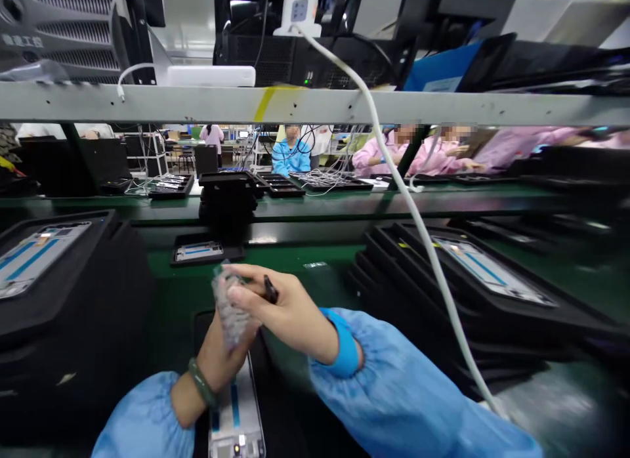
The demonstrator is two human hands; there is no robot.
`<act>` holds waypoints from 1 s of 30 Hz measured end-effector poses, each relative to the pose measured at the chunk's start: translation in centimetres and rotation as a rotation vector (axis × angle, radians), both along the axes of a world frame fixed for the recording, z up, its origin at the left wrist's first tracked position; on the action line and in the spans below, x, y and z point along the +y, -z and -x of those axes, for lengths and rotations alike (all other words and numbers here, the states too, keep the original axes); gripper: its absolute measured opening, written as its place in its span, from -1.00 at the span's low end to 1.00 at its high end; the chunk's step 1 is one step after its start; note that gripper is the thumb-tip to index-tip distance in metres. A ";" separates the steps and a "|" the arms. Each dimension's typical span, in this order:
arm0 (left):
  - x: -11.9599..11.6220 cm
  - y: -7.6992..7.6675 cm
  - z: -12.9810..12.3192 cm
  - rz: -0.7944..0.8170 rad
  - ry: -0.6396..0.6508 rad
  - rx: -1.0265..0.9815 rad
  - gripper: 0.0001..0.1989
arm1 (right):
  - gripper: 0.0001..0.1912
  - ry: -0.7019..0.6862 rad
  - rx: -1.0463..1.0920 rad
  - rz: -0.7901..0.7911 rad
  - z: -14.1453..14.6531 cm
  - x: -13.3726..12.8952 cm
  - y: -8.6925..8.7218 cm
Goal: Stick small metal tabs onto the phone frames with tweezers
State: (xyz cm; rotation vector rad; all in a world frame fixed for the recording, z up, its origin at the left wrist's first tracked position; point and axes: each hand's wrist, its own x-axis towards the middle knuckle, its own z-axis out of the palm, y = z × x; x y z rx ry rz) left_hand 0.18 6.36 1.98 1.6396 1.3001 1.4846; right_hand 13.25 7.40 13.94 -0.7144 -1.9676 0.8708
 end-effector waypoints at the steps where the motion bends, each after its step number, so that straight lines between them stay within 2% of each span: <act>1: 0.0 -0.7 -0.3 0.025 0.021 -0.066 -0.36 | -0.65 -0.045 0.042 0.028 0.2 0.4 -0.3; 2: 0.0 -1.4 -0.4 0.052 0.039 -0.139 -0.43 | -0.63 -0.058 0.078 0.043 0.1 1.0 -0.5; 4: -0.1 -3.0 -0.1 0.118 0.079 -0.281 -0.45 | -0.60 0.009 0.115 0.053 -0.9 2.5 -0.6; 6: -0.4 -4.3 0.6 0.191 0.123 -0.403 -0.45 | -0.60 0.067 0.053 0.095 -2.4 3.8 0.0; 8: -0.6 -4.9 1.3 0.255 0.148 -0.498 -0.47 | -0.59 -0.016 -0.097 0.194 -4.1 4.6 1.3; 10: -0.6 -4.9 1.8 0.313 0.158 -0.562 -0.51 | -0.57 -0.172 -0.214 0.316 -5.6 4.7 3.0; 13: 0.1 -4.3 1.9 0.389 0.155 -0.610 -0.54 | -0.53 -0.354 -0.244 0.511 -7.2 3.7 5.6; 15: 0.9 -4.0 1.7 0.423 0.141 -0.618 -0.52 | -0.50 -0.391 -0.214 0.630 -7.7 2.9 7.2; 17: 1.9 -3.9 1.3 0.449 0.146 -0.609 -0.49 | -0.54 -0.344 -0.158 0.697 -7.8 2.5 8.6; 20: 2.7 -3.4 0.6 0.491 0.185 -0.567 -0.32 | -0.61 -0.144 0.014 0.717 -7.0 2.4 10.2; 23: 2.1 -1.9 -0.1 0.501 0.198 -0.492 -0.07 | -0.59 0.083 0.165 0.723 -6.2 2.7 11.2; 25: 1.1 -0.4 -0.5 0.497 0.245 -0.416 0.03 | -0.52 0.192 0.206 0.739 -6.0 2.9 11.5; 27: 0.0 1.1 -0.9 0.497 0.334 -0.307 0.00 | -0.41 0.250 0.224 0.764 -6.1 3.0 11.7; 30: -0.9 2.6 -1.4 0.482 0.405 -0.154 -0.19 | -0.28 0.293 0.263 0.774 -6.4 3.0 12.1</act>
